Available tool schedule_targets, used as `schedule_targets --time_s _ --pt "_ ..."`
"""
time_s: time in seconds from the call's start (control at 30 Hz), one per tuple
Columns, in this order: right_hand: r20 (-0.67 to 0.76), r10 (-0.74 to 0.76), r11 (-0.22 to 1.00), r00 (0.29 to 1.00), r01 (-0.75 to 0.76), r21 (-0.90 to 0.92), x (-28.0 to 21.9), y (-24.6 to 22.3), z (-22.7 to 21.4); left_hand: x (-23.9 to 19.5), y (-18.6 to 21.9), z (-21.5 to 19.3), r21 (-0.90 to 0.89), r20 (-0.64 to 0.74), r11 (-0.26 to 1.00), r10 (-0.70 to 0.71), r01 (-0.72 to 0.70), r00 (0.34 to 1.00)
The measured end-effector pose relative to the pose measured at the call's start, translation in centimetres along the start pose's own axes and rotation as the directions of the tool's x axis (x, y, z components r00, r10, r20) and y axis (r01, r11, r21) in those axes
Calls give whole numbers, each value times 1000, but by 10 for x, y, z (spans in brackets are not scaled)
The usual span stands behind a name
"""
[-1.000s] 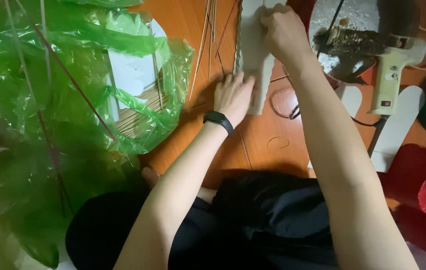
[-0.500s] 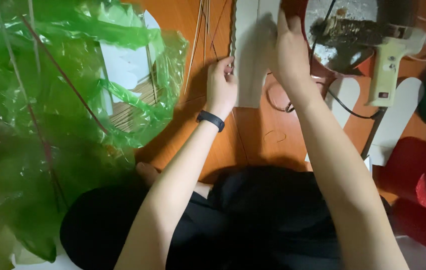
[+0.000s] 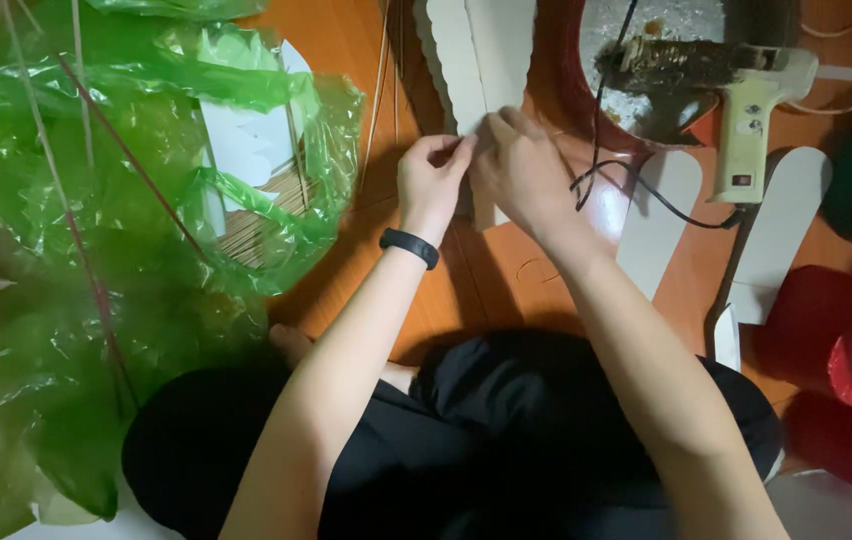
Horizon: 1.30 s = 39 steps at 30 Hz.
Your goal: Gluing thin sticks onto leaf-shaped cardboard cutouts using a hot glue gun
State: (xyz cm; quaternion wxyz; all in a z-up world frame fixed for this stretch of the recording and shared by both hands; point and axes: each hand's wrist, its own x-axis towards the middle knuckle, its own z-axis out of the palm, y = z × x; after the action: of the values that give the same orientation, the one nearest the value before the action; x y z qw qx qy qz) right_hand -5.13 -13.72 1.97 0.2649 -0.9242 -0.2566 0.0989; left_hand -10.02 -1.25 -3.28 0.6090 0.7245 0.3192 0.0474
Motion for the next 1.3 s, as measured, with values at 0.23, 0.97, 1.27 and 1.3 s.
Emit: schedule_targets --time_s 0.23,0.97,1.27,1.3 --pt "6 183 977 983 -182 110 -7 20 -2 6 -1 -21 -66 32 997 -34 36 999" --pt "-112 373 610 921 -153 777 -130 -93 -89 -108 106 -116 -268 366 963 116 -15 923" --pt "-95 559 571 824 -299 765 -258 -69 -72 -179 144 -118 -182 684 968 251 -173 685" --pt "-138 593 597 793 -318 736 -270 -68 -78 -186 149 -116 -189 743 966 257 -174 618"
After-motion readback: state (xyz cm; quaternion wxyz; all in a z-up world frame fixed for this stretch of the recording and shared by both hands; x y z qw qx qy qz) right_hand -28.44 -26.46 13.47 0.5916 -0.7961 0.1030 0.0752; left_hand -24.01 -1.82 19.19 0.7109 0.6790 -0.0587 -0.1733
